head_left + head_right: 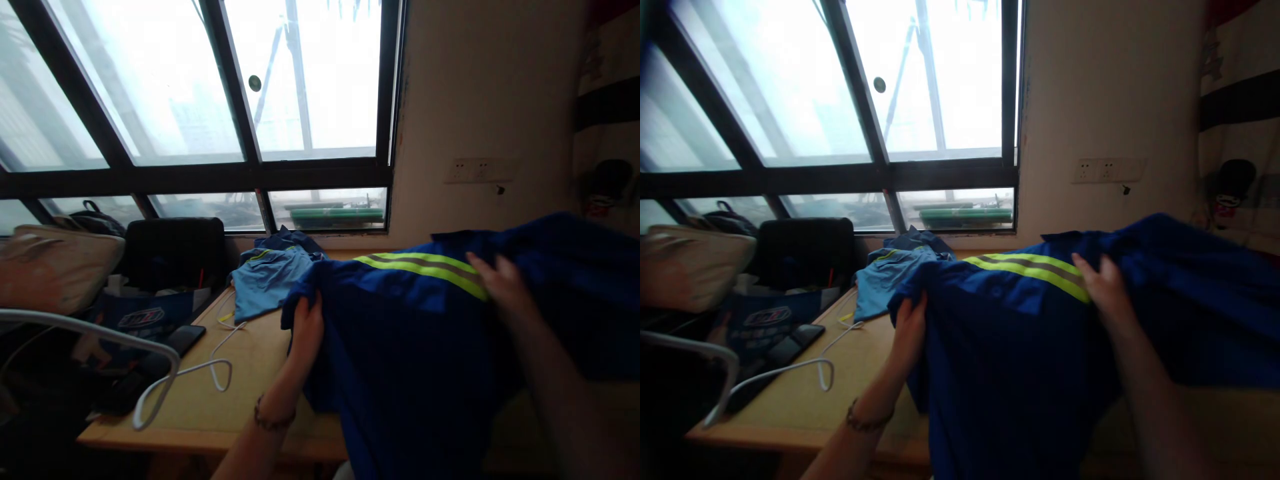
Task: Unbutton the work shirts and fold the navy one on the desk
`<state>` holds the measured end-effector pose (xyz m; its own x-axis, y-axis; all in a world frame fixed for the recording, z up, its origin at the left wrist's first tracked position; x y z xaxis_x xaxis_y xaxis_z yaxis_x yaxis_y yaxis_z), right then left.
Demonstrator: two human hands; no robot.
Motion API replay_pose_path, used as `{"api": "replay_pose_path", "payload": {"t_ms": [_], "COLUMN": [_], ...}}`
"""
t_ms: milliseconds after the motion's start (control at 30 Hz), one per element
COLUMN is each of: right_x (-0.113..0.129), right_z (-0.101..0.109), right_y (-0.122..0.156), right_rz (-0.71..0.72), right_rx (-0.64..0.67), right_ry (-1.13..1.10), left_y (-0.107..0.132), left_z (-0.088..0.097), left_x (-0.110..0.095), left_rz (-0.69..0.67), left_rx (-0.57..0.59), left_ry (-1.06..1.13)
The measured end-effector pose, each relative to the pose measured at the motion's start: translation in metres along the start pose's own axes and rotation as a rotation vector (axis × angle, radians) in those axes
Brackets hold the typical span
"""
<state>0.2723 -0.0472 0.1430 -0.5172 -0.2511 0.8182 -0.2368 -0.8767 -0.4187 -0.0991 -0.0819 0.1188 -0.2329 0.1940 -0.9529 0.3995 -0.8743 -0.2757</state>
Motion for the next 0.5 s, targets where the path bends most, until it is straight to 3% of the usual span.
{"api": "replay_pose_path", "payload": {"t_ms": [67,100,200,267,367,433,500], "right_x": [-0.003,-0.007,-0.033,-0.058,-0.088,-0.097,-0.099], "right_z": [-0.035,-0.052,-0.087,-0.095,-0.099,-0.102,-0.111], "right_y": [-0.016,-0.019,-0.008,0.009,0.03,0.035,0.033], "right_rz": [-0.018,0.011,0.142,0.154,0.079,-0.054,-0.207], "right_rx": [0.139,0.216,0.322,0.348,0.334,0.277,0.22], "right_ry": [0.114,0.192,0.356,0.389,0.419,0.409,0.385], "left_y": [-0.051,-0.072,-0.106,-0.1,-0.067,-0.04,-0.019], "left_z": [0.004,0.007,0.022,0.028,0.021,0.002,-0.025], "left_x": [0.01,0.02,0.058,0.075,0.075,0.067,0.061], "left_rz": [-0.071,-0.045,0.223,0.265,0.011,-0.216,-0.33], "left_rx": [-0.057,-0.092,-0.233,-0.281,-0.206,0.004,0.302], "left_ry": [-0.103,-0.158,-0.4,-0.486,-0.724,-0.899,-0.997]}}
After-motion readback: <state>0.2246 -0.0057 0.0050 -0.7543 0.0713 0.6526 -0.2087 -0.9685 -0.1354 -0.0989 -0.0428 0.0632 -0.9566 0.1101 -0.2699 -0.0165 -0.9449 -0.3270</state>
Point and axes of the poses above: each hand's wrist, its own y-axis away from the middle knuckle, its own z-axis out of the back of the hand, x = y × z, the point moved 3 cm from there along -y, towards the middle knuckle, and after that the axes turned 2 degrees about z, right-handed, at the moved point
